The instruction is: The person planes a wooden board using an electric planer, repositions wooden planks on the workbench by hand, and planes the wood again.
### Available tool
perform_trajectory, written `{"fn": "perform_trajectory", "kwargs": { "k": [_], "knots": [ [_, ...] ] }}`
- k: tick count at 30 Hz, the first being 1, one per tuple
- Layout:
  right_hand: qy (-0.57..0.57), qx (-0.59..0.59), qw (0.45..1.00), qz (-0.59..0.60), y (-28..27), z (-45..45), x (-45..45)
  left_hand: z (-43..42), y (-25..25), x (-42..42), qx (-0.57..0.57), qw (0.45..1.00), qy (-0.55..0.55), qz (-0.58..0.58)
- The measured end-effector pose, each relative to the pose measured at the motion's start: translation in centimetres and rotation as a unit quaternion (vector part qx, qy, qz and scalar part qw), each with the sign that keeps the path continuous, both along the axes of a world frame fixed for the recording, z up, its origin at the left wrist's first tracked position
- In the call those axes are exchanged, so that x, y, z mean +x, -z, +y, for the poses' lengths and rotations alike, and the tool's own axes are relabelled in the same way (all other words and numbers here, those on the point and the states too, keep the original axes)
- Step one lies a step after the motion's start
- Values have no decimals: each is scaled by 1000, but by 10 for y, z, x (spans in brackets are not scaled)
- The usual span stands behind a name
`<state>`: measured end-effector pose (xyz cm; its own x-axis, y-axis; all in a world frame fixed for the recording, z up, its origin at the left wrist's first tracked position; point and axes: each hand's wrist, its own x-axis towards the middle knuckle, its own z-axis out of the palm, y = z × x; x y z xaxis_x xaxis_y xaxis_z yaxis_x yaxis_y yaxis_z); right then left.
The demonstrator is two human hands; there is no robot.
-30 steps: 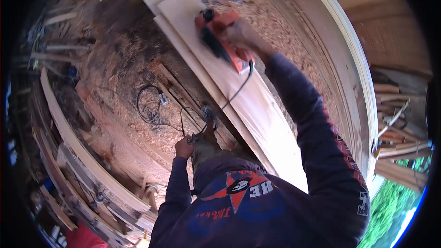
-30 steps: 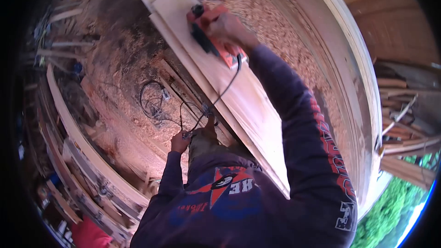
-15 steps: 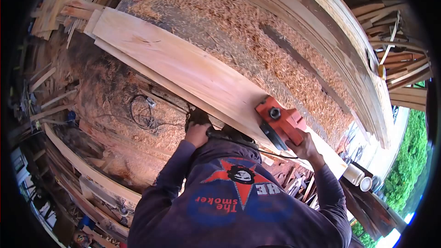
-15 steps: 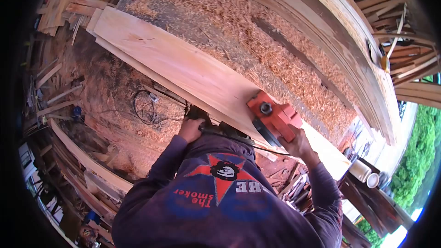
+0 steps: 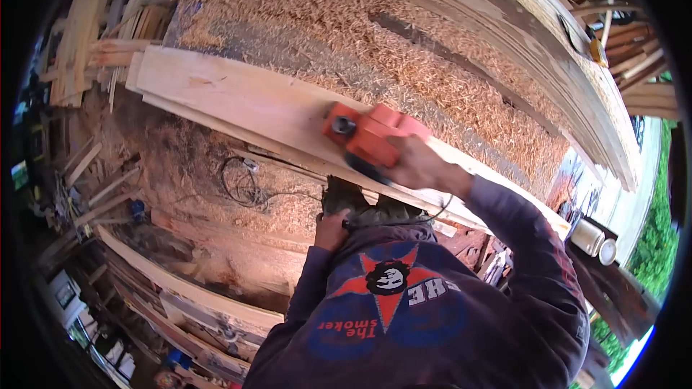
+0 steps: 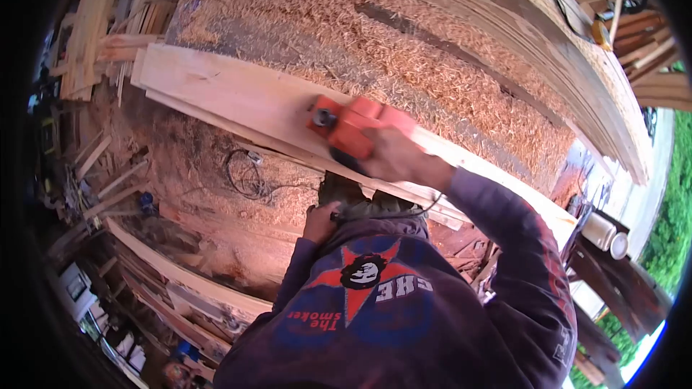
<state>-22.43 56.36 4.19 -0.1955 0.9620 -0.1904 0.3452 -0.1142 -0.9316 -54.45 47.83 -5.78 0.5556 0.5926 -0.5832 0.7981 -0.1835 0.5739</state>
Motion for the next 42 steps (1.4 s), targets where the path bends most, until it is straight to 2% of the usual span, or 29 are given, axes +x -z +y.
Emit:
{"fn": "perform_trajectory", "kwargs": {
  "k": [1, 2, 3, 4, 5, 7, 8, 10, 12, 14, 16, 18, 20, 21, 22, 23, 24, 25, 26, 27, 28, 29, 31, 32, 35, 38, 40, 42],
  "knots": [
    [-53, -78, 988, -122, -26, 34, -19, 9, 1, 2, -3, 1000, 10, 9],
    [-60, -105, 984, -133, -39, 64, -44, 15, 4, -2, -6, 1000, 27, 4],
    [-27, -121, 986, -110, -28, 87, -75, 21, 11, -7, -2, 999, 26, 24],
    [-52, -108, 988, -102, -29, 116, -97, 28, 19, -13, 3, 999, 21, 44],
    [-60, -122, 987, -91, -57, 145, -114, 31, 25, -24, 9, 1000, -15, 13],
    [-27, -10, 997, -76, -39, 194, -164, 39, 22, -41, 5, 999, -22, 46],
    [30, 46, 997, -52, -2, 220, -201, 37, 27, -56, -13, 998, -32, 62],
    [53, 34, 998, -14, -16, 241, -217, 27, 40, -95, -8, 993, -29, 113],
    [54, 33, 997, -37, -19, 245, -215, 14, 38, -130, -11, 991, -77, 108],
    [53, 32, 998, -34, -6, 223, -198, -2, 60, -168, -15, 987, -23, 156],
    [11, 29, 999, -22, -10, 193, -165, -5, 29, -147, -34, 980, -14, 198],
    [-8, 12, 1000, -13, -21, 132, -100, -16, 19, -131, -52, 968, -23, 245],
    [17, -6, 999, -26, -23, 62, -40, -24, 24, -111, -32, 978, 21, 205],
    [-40, -26, 991, -124, -39, 26, 5, -30, 26, -93, -38, 985, 0, 170],
    [-28, -49, 987, -149, -29, -14, 37, -33, 26, -71, -41, 989, -22, 139],
    [9, -77, 985, -154, -40, -55, 72, -35, 17, -42, -29, 996, -24, 85],
    [10, -59, 984, -170, -24, -98, 107, -40, 11, -9, -19, 998, -13, 54],
    [49, -55, 985, -159, -49, -133, 142, -45, 1, 30, -29, 999, -4, 41],
    [58, -119, 977, -165, -60, -169, 174, -55, -10, 66, 32, 999, 37, 22],
    [84, -91, 982, -146, -72, -202, 202, -66, -11, 96, 6, 999, 49, 6],
    [83, -104, 973, -187, -65, -244, 232, -76, -25, 130, -36, 998, 57, 3],
    [87, -132, 966, -205, -72, -276, 256, -91, -23, 154, -8, 995, 91, -28],
    [33, -121, 963, -238, -78, -331, 300, -111, -38, 202, -53, 986, 161, 5],
    [57, -133, 964, -222, -82, -352, 314, -118, -39, 218, -82, 981, 174, 3],
    [65, -168, 962, -204, -89, -377, 336, -142, -37, 234, -108, 980, 162, -30],
    [36, -158, 966, -203, -86, -364, 332, -154, -39, 228, -102, 986, 108, -71],
    [6, -134, 971, -199, -83, -335, 318, -153, -46, 218, -153, 988, 22, -12],
    [-23, -102, 975, -197, -79, -303, 298, -154, -41, 205, -133, 991, 20, -18]
  ]
}}
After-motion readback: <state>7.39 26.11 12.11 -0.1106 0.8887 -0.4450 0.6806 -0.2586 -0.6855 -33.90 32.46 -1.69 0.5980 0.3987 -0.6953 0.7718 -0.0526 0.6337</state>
